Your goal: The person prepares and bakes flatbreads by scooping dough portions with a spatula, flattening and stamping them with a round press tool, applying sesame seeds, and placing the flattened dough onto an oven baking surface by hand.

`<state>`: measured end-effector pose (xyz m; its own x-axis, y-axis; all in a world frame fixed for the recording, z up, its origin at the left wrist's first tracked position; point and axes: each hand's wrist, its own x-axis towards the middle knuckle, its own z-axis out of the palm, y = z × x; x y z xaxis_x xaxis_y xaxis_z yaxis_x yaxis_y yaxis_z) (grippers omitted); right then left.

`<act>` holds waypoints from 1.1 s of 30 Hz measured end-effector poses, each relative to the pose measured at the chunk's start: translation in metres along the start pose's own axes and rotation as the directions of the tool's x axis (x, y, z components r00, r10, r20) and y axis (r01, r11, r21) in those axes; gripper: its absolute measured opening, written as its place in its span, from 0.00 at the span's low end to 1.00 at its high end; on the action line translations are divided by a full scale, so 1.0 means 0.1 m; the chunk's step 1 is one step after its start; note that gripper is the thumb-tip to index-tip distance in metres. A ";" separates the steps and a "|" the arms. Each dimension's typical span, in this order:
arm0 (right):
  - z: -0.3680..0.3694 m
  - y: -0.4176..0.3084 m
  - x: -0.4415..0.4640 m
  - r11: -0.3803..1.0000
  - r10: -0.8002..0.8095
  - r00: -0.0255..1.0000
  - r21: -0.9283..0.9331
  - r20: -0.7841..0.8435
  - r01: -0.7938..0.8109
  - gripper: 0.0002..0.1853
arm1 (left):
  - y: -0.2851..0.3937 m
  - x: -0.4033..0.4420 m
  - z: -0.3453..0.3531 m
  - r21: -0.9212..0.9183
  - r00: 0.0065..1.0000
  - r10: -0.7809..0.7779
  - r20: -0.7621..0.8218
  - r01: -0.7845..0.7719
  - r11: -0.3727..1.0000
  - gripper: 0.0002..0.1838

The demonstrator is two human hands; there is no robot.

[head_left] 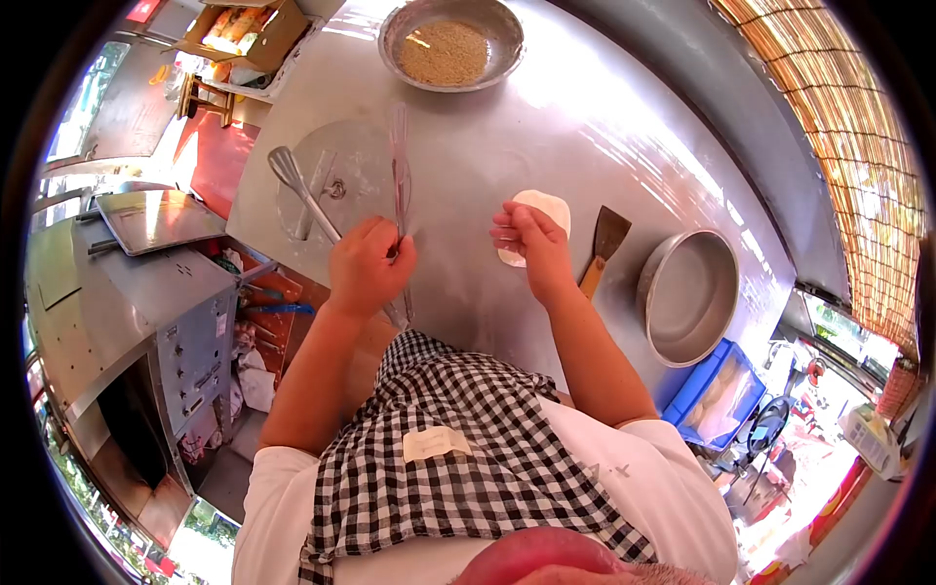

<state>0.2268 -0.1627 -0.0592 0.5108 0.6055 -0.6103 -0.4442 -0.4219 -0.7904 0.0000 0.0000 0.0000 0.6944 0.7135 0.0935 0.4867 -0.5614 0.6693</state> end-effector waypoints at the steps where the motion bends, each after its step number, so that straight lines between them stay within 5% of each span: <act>1: -0.12 0.01 0.05 0.954 0.186 0.980 0.251 -0.066 -0.164 0.23 | 0.02 -0.05 0.08 0.016 1.000 0.018 0.002 -0.018 1.000 0.12; 2: -0.23 0.03 0.10 0.820 0.374 0.923 0.494 -0.085 -0.287 0.21 | 0.04 -0.09 0.16 0.030 0.999 0.040 0.005 -0.040 0.999 0.11; 4: 0.49 -0.40 0.80 0.907 0.192 0.981 0.374 0.041 -0.193 0.20 | -0.51 0.41 -0.17 0.187 0.994 0.091 -0.062 -0.078 0.979 0.11; 6: 0.46 -0.64 0.64 0.966 0.116 0.992 0.229 0.045 -0.123 0.20 | -0.48 0.25 0.01 0.159 1.000 0.017 -0.024 -0.013 0.987 0.11; 11: 0.85 -1.59 0.99 0.930 -0.164 0.973 0.353 0.162 0.098 0.20 | -0.60 0.32 0.16 0.219 0.995 -0.099 0.031 0.090 0.972 0.10; 17: 1.43 -2.01 2.11 0.901 -0.107 0.971 0.434 0.213 0.004 0.23 | -0.67 0.32 0.22 0.325 0.956 -0.243 0.162 0.180 0.928 0.13; 23: 1.91 -1.91 2.89 0.838 0.073 0.960 0.506 0.270 -0.206 0.25 | -0.56 0.26 0.16 0.173 0.977 -0.183 0.106 0.163 0.971 0.12; 26: 2.00 -1.78 3.02 0.874 0.109 0.974 0.448 0.200 -0.190 0.25 | -0.53 0.21 0.13 0.019 0.984 -0.144 0.105 0.143 0.990 0.10; 33: 1.23 -2.00 1.84 0.871 -0.199 0.916 0.491 0.349 0.002 0.22 | -0.37 0.17 0.04 -0.114 0.993 -0.078 0.086 0.087 0.990 0.09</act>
<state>0.3193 0.1159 -0.0067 0.2995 0.8738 -0.3831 -0.7471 -0.0350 -0.6638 -0.0039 0.0310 -0.0257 0.6976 0.7161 -0.0226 0.4815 -0.4454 0.7548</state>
